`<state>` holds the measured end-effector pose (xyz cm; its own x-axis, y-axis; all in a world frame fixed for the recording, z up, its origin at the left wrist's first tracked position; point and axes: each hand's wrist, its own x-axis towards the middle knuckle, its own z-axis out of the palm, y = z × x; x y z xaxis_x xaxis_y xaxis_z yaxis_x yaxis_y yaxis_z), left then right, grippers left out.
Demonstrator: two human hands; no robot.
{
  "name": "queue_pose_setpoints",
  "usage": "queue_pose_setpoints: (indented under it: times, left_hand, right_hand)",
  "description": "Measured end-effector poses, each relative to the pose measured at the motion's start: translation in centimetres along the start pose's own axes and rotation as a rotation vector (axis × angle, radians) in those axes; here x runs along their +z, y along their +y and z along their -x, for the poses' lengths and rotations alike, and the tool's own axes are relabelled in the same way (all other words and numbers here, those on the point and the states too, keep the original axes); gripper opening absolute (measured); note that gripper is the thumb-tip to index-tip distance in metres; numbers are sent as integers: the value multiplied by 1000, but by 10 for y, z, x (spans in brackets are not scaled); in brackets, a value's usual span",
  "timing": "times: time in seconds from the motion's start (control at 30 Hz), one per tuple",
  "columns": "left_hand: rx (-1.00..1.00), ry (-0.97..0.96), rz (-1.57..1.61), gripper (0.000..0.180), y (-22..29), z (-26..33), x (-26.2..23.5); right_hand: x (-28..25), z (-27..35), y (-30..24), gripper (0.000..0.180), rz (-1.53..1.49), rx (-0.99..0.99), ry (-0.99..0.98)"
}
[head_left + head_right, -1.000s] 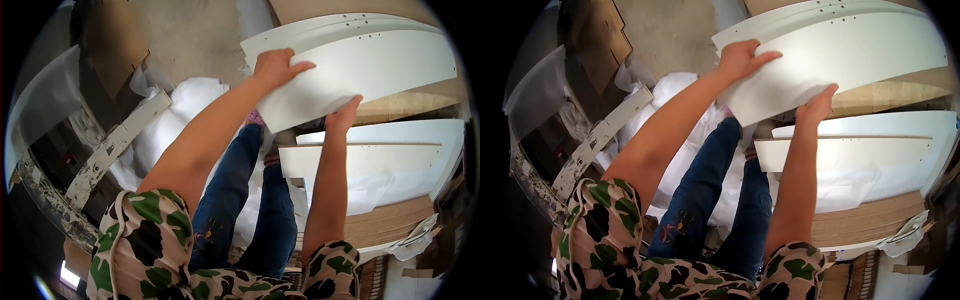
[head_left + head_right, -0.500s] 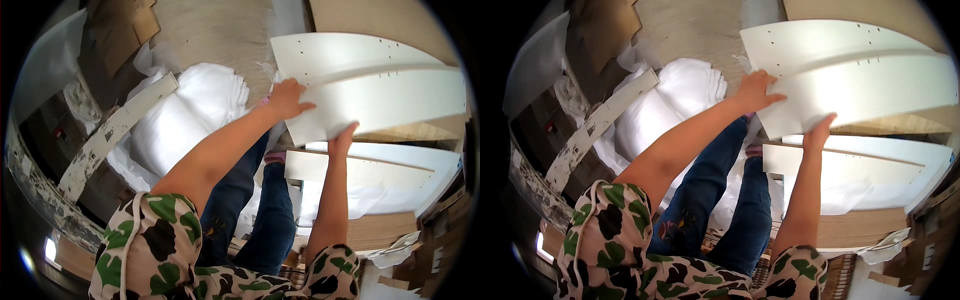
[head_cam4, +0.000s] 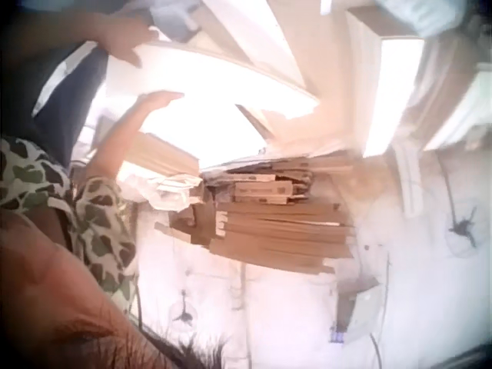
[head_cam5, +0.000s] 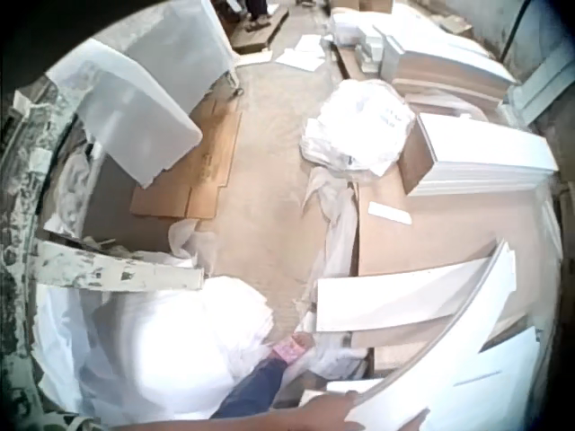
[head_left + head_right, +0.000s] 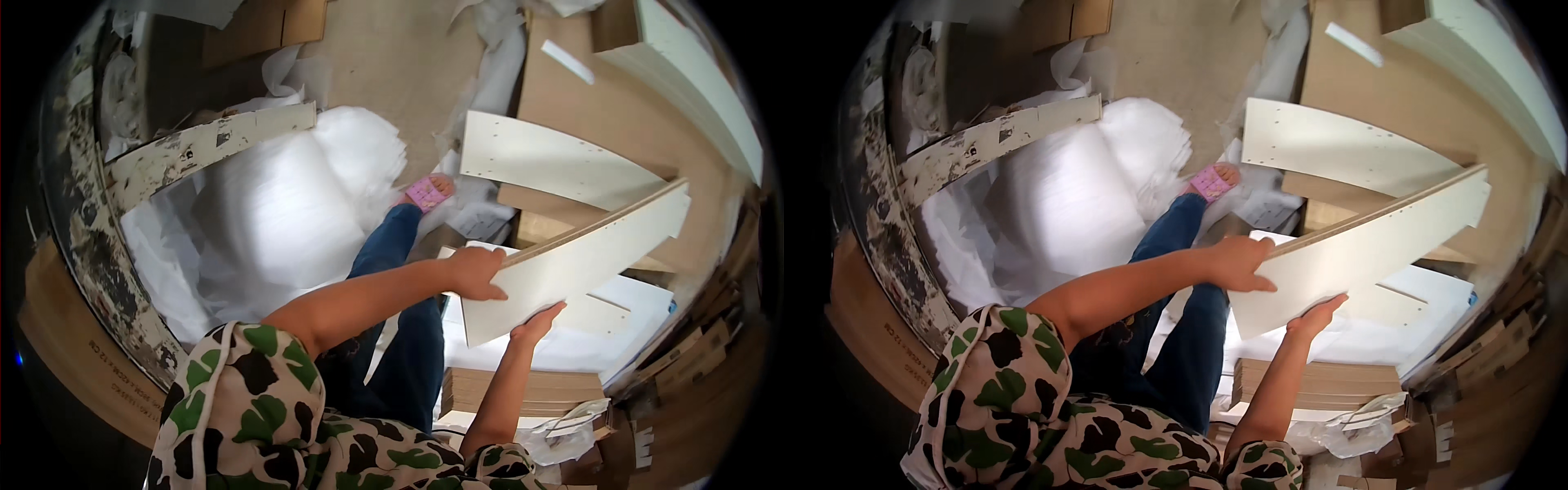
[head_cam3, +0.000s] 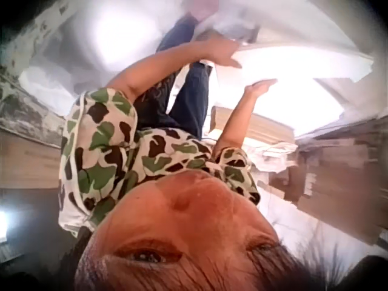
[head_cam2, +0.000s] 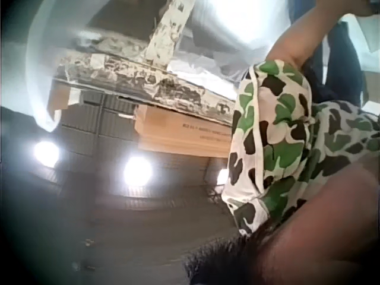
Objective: The person places white furniture panels into a large cardboard box lined with foam, wraps the panels in plastic sheeting, and then closes the box.
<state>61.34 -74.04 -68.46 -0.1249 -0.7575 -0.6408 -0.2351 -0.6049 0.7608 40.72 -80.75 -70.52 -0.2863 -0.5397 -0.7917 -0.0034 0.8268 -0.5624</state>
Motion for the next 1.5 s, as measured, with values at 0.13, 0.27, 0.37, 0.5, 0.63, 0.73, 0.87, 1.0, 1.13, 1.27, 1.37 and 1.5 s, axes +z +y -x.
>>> queue_pose_setpoints:
  times: [0.13,0.27,0.37,0.5,0.63,0.73,0.87,1.0,1.13,1.27,1.37,1.5]
  left_hand:
    - [71,143,21,50,62,71,28]
    - [6,234,-144,42,89,171,62]
    - [-127,212,-279,42,149,255,70]
    - [-222,253,-453,42,205,321,73]
    - [-227,427,-545,42,239,388,69]
    - [-160,547,-524,39,249,449,72]
    - [-118,629,-295,38,257,561,93]
    - [-76,651,28,43,250,711,142]
    - [-252,796,-4,35,210,854,183]
    - [-194,1052,92,29,141,938,221]
    - [-140,1146,106,29,107,977,248]
    - [-115,1490,285,40,39,1012,280]
  right_hand:
    - [-49,36,-3,69,-67,39,-162]
    - [-83,105,41,69,-276,124,-322]
    - [-107,162,81,63,-509,214,-519]
    - [-92,216,96,63,-721,378,-740]
    - [-74,294,63,62,-660,427,-778]
    - [-76,353,32,62,-692,398,-888]
    - [-77,372,-17,61,-863,227,-1275]
    - [-68,356,-64,58,-827,79,-1327]
    - [-65,418,-24,65,-634,105,-1254]
    - [-77,465,74,71,-530,85,-1289]
    - [-62,498,101,71,-374,84,-1260]
    - [-23,514,105,70,-160,-222,-1258]
